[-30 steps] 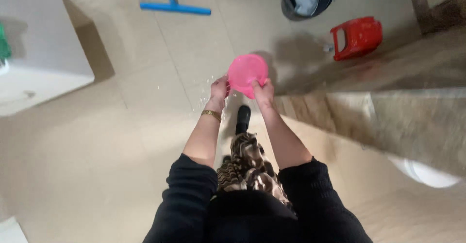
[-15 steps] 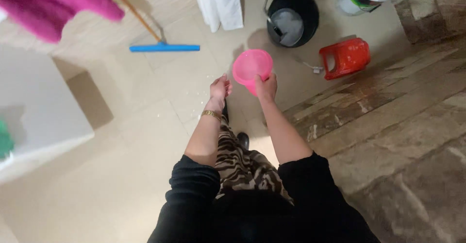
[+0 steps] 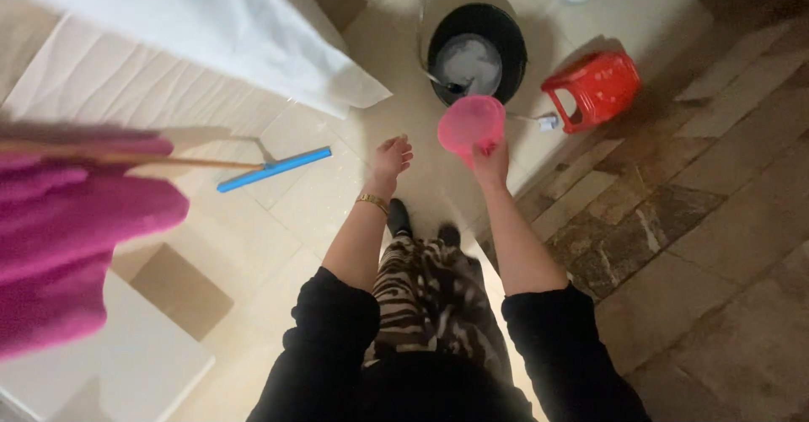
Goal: Cleaning the bathroom by scooping water from a bucket to rinse the floor and toilet, and scrubbing with a brush.
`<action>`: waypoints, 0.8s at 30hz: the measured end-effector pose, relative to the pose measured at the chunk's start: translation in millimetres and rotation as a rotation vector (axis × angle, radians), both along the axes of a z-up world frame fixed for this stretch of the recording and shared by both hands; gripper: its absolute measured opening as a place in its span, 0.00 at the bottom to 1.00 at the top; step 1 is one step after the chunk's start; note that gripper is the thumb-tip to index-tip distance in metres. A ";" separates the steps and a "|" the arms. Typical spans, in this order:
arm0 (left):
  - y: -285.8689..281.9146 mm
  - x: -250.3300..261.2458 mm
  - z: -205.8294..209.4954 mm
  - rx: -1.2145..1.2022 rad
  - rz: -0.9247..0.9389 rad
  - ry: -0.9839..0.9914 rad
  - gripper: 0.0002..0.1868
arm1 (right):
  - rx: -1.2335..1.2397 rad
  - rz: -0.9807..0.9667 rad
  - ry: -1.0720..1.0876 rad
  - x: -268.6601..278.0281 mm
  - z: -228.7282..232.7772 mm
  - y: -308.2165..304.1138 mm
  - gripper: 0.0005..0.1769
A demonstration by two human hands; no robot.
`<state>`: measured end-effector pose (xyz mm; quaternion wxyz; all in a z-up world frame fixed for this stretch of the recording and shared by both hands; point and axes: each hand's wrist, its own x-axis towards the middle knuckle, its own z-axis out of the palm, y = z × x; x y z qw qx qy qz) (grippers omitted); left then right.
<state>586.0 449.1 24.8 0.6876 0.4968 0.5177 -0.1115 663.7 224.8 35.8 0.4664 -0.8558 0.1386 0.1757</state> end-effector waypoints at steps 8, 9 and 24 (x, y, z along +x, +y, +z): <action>-33.3 104.7 -202.1 -0.018 -0.100 -0.023 0.24 | 0.017 0.075 -0.084 93.8 -148.0 -23.6 0.18; -30.8 121.3 -175.0 -0.019 -0.108 -0.012 0.24 | 0.016 0.067 -0.073 112.6 -135.6 -12.7 0.18; -42.9 260.4 -322.7 0.472 -1.205 0.144 0.26 | -0.313 0.473 -0.088 268.8 -349.2 18.7 0.24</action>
